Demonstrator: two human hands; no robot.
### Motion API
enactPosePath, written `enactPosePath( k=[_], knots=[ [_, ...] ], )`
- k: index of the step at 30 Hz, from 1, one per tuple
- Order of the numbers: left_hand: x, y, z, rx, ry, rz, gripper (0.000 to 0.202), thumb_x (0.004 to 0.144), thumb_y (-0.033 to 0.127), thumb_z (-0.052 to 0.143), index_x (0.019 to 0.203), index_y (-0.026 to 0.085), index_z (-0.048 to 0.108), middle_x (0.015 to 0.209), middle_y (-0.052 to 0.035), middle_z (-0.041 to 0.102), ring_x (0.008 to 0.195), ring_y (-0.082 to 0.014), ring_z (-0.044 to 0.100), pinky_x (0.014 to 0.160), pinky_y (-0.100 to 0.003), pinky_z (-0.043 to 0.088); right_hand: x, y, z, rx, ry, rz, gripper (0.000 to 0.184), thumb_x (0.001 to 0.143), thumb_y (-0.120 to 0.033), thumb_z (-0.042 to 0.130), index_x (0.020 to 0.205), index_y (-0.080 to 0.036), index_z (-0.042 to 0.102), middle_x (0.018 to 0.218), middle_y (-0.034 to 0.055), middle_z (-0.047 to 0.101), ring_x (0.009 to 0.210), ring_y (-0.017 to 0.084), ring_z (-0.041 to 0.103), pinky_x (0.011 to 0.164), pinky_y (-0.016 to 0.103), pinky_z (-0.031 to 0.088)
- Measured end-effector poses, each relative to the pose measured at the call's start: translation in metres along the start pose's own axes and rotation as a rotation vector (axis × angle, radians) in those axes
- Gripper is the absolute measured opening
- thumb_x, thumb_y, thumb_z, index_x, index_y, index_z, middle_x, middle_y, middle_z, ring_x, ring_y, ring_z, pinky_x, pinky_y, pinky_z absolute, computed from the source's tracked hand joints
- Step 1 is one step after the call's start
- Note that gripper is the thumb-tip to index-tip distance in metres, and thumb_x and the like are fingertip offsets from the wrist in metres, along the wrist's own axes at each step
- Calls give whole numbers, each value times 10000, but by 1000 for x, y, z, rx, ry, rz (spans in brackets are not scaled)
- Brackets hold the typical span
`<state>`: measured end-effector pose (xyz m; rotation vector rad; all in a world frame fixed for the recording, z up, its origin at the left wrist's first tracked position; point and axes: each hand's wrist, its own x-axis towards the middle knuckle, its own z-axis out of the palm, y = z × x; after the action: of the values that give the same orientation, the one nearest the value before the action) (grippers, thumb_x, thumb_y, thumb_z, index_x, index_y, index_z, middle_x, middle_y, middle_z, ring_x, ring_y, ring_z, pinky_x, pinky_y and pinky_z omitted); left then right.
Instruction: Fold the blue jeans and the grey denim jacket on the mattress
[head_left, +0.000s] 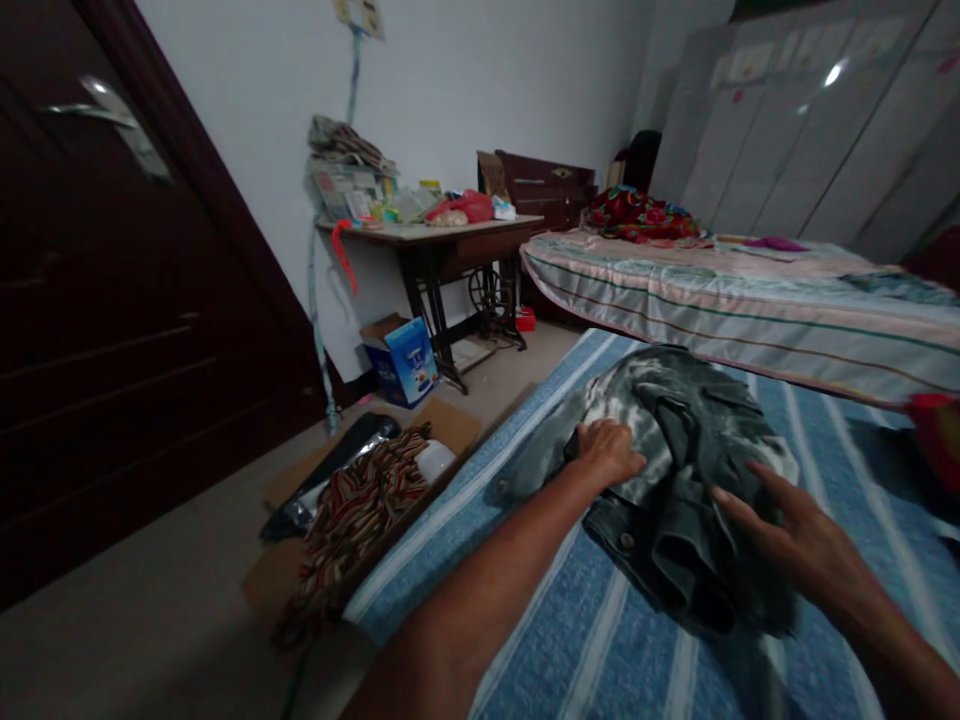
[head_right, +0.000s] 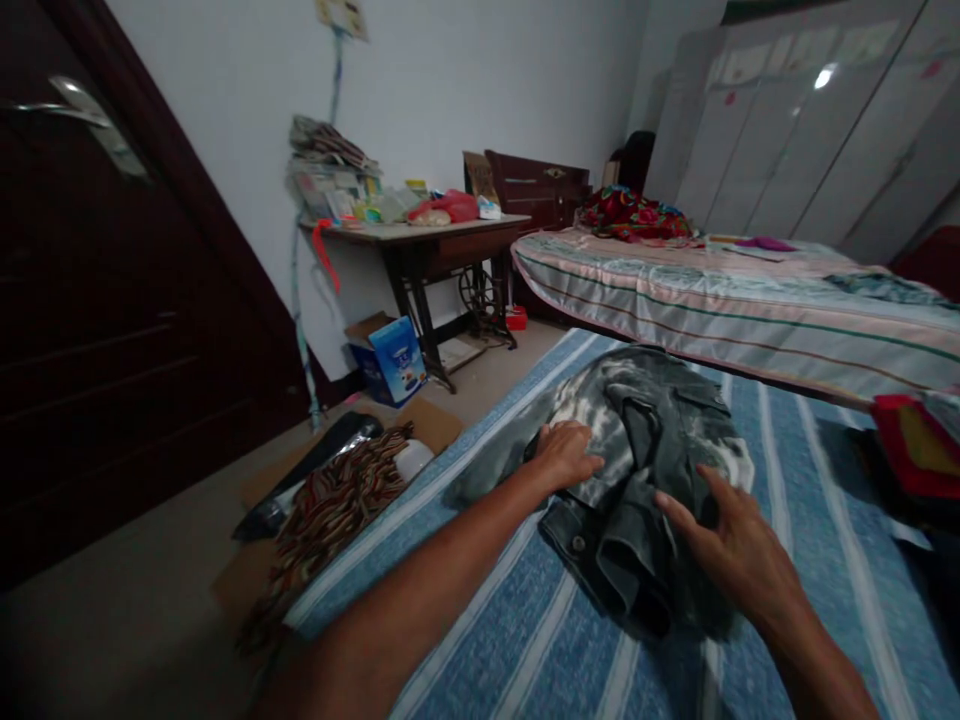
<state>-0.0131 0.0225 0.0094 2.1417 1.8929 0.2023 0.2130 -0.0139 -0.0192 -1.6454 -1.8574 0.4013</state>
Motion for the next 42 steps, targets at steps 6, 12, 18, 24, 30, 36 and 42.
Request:
enactPosePath(
  k=[6, 12, 18, 24, 30, 36, 42],
  knots=[
    [-19, 8, 13, -30, -56, 56, 377, 820, 421, 525, 1056, 154, 647, 1149, -143, 648, 1142, -318, 548, 1058, -525, 282, -34, -31, 7, -260, -174, -58, 813, 755, -752, 430, 1341, -189, 445, 1185, 149, 555, 968, 306, 610, 823, 444, 488],
    [-36, 17, 33, -47, -63, 83, 338, 827, 377, 495, 1070, 189, 637, 1195, -128, 626, 1183, -302, 515, 1093, -522, 254, -58, -54, 18, -446, -178, -184, 698, 794, -659, 462, 1348, -236, 430, 1096, 121, 551, 977, 321, 576, 756, 423, 478],
    [-45, 11, 48, -74, -6, 136, 358, 856, 330, 459, 1169, 188, 558, 1262, -117, 576, 1221, -273, 472, 1089, -519, 258, -63, -67, 25, -629, -196, -206, 447, 840, -333, 521, 1275, -234, 492, 1107, 123, 540, 1014, 294, 552, 730, 343, 446],
    [-42, 1, 56, -71, 50, 167, 431, 846, 313, 517, 1267, 231, 479, 1369, -102, 499, 1293, -256, 403, 1102, -505, 226, -41, -70, 4, -493, -244, -141, 231, 760, -157, 488, 969, -185, 584, 992, 85, 591, 873, 228, 593, 693, 295, 400],
    [-40, -2, 53, -98, 84, 175, 413, 859, 343, 501, 1246, 199, 508, 1349, -125, 521, 1274, -271, 433, 1093, -532, 226, -19, -40, -37, -42, -274, -42, 164, 721, -302, 571, 831, -182, 591, 782, 15, 626, 738, 180, 581, 623, 253, 379],
    [-37, -5, 53, -96, 108, 197, 396, 866, 336, 485, 1234, 196, 526, 1346, -124, 531, 1276, -262, 443, 1092, -500, 240, -2, -11, -78, 7, -305, -107, 121, 617, -192, 507, 689, -192, 605, 625, -26, 593, 627, 147, 534, 572, 235, 360],
    [-28, -11, 50, -247, 156, 137, 327, 895, 350, 439, 1154, 212, 584, 1216, -75, 641, 1160, -213, 557, 1054, -429, 325, 12, -11, -114, -12, -158, -90, 186, 613, -192, 459, 719, -192, 612, 596, -22, 586, 595, 148, 539, 553, 236, 360]
  ],
)
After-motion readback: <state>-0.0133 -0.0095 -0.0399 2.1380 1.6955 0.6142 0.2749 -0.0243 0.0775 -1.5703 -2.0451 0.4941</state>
